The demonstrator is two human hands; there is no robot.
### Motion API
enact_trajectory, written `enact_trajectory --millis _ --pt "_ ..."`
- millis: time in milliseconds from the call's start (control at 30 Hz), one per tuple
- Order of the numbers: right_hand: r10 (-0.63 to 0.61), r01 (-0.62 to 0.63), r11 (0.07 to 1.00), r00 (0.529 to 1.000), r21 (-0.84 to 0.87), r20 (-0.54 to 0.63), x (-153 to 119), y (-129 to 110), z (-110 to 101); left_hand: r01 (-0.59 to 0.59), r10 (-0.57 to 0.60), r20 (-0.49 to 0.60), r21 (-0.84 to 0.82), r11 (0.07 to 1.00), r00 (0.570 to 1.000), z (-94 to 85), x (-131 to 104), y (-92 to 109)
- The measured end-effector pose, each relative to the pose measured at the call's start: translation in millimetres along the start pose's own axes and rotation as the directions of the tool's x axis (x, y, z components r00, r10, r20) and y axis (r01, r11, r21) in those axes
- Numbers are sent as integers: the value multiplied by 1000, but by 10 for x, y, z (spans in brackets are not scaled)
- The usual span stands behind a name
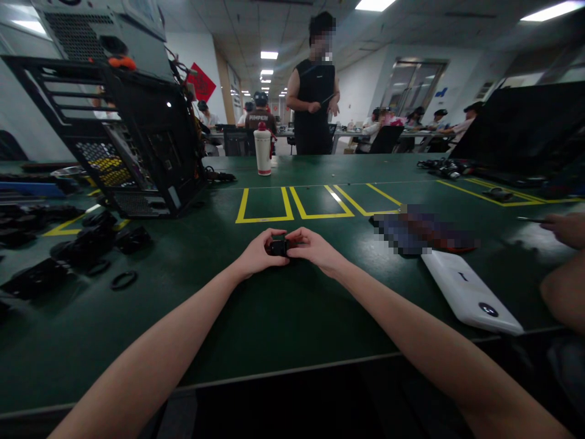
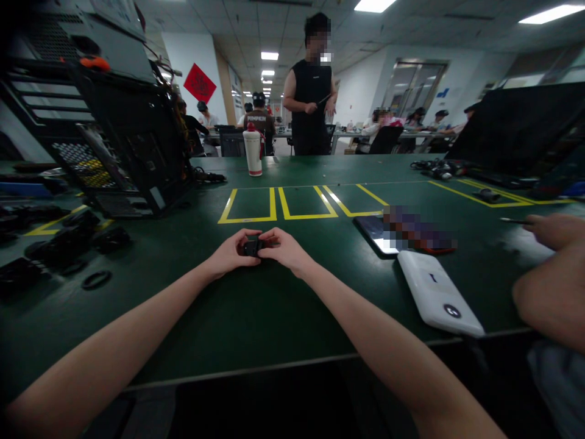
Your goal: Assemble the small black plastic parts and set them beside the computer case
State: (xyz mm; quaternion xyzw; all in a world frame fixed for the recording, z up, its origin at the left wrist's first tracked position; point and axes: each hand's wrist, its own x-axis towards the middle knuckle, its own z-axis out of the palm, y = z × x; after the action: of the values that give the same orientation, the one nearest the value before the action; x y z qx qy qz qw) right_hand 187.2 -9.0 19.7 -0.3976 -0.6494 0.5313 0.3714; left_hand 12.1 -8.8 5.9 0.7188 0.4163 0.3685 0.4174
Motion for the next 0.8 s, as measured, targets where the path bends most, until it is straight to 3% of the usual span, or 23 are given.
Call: enact_trajectory --millis 300,433,567,800 --pt "3 0 999 997 47 -76 23 -21 31 -2 1 -4 -8 1000 1000 15 5 -3" --pt "37 -38 999 999 -37 -24 -5 -23 5 3 -3 -12 -25 1000 1000 15 13 -23" --pt "22 -22 1000 1000 1 16 -10 -9 -9 13 -13 -11 -25 1000 1000 5 8 -15" --pt "2 3 998 997 64 -78 39 19 13 16 -16 18 -38 999 1000 2 -13 28"
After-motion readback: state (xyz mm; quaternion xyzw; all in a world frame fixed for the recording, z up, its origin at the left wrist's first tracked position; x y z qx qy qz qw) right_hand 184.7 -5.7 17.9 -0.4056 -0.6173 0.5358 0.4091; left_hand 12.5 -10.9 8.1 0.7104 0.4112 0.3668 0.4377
